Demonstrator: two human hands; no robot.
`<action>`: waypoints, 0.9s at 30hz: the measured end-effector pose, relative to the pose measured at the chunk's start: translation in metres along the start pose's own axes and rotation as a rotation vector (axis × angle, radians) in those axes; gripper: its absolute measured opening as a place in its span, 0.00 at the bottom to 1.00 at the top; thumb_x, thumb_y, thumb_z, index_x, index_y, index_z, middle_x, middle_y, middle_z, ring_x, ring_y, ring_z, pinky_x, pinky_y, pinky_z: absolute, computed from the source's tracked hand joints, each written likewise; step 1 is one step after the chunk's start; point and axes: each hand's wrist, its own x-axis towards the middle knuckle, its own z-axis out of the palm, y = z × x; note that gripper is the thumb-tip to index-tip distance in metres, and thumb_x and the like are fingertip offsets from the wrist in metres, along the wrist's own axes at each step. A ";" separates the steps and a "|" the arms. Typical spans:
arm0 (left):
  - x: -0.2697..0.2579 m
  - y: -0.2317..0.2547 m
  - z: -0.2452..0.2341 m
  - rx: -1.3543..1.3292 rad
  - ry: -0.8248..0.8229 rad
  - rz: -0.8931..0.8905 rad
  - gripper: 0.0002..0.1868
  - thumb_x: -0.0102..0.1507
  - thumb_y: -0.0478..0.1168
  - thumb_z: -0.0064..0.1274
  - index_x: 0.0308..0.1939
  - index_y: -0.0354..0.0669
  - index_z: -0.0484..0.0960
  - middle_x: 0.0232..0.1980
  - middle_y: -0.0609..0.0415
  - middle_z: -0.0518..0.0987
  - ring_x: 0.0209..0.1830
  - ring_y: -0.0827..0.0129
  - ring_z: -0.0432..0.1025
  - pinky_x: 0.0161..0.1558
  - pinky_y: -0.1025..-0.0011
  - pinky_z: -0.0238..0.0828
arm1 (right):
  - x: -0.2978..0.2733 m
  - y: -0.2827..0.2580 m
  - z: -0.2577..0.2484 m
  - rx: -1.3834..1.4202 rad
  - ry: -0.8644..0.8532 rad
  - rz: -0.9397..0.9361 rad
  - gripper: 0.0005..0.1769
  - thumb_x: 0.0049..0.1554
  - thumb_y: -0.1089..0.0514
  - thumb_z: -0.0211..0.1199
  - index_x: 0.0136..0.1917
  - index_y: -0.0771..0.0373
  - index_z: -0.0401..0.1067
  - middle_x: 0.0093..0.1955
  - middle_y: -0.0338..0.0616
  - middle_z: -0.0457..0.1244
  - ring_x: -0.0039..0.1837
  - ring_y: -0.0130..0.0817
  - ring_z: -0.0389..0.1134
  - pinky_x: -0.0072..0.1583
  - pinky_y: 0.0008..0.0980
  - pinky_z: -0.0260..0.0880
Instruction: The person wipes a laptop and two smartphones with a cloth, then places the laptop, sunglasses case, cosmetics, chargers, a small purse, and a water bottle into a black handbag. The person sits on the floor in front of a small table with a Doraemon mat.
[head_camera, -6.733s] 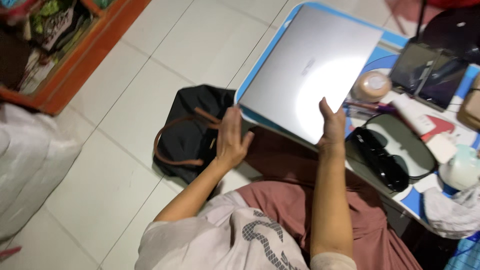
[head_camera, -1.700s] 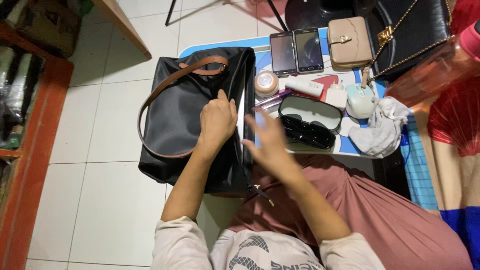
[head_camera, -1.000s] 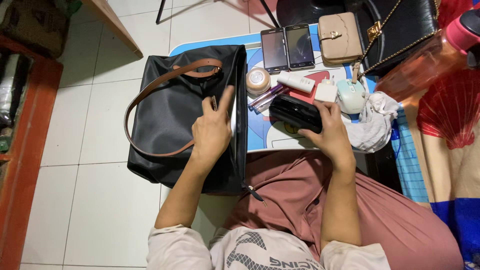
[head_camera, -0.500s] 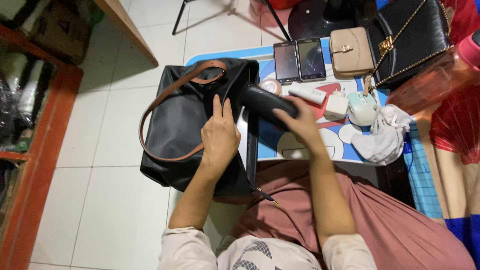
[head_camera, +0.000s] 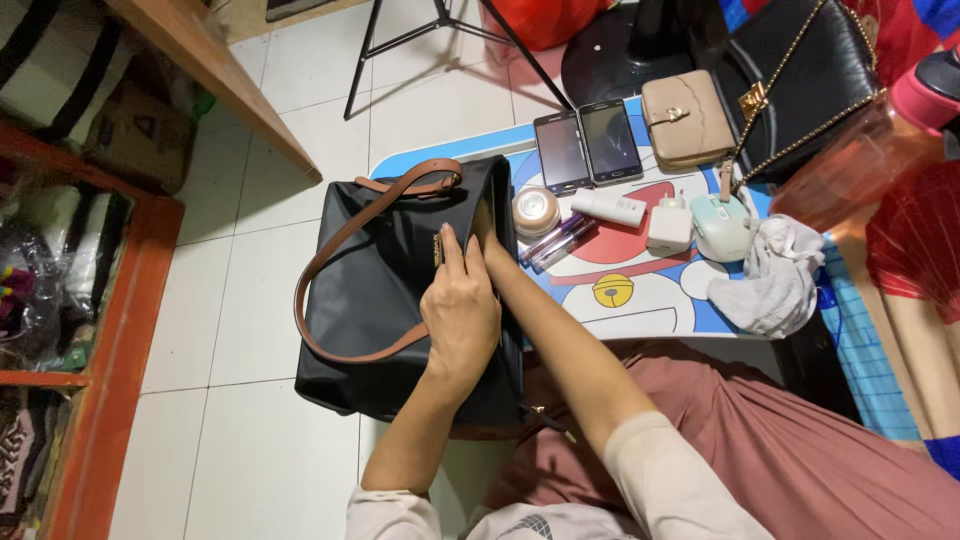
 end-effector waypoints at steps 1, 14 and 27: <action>-0.001 0.000 0.001 0.005 0.002 -0.007 0.28 0.52 0.26 0.54 0.58 0.22 0.76 0.66 0.19 0.69 0.39 0.48 0.79 0.39 0.62 0.80 | 0.001 0.001 0.003 -0.200 0.012 -0.084 0.33 0.59 0.49 0.65 0.69 0.75 0.66 0.64 0.67 0.60 0.63 0.53 0.61 0.64 0.46 0.66; -0.027 -0.001 0.004 0.019 -0.136 -0.075 0.27 0.55 0.34 0.58 0.59 0.43 0.80 0.73 0.27 0.65 0.42 0.49 0.75 0.40 0.57 0.78 | -0.033 -0.138 -0.120 -0.991 -0.145 -0.010 0.45 0.40 0.52 0.81 0.68 0.55 0.67 0.72 0.59 0.55 0.73 0.58 0.55 0.70 0.55 0.52; -0.041 0.000 -0.003 -0.100 -0.151 -0.091 0.41 0.55 0.36 0.55 0.74 0.57 0.68 0.75 0.27 0.60 0.64 0.30 0.67 0.51 0.50 0.76 | -0.034 -0.132 -0.142 -0.886 -0.088 -0.137 0.52 0.38 0.53 0.82 0.71 0.62 0.62 0.65 0.49 0.62 0.67 0.51 0.61 0.68 0.48 0.56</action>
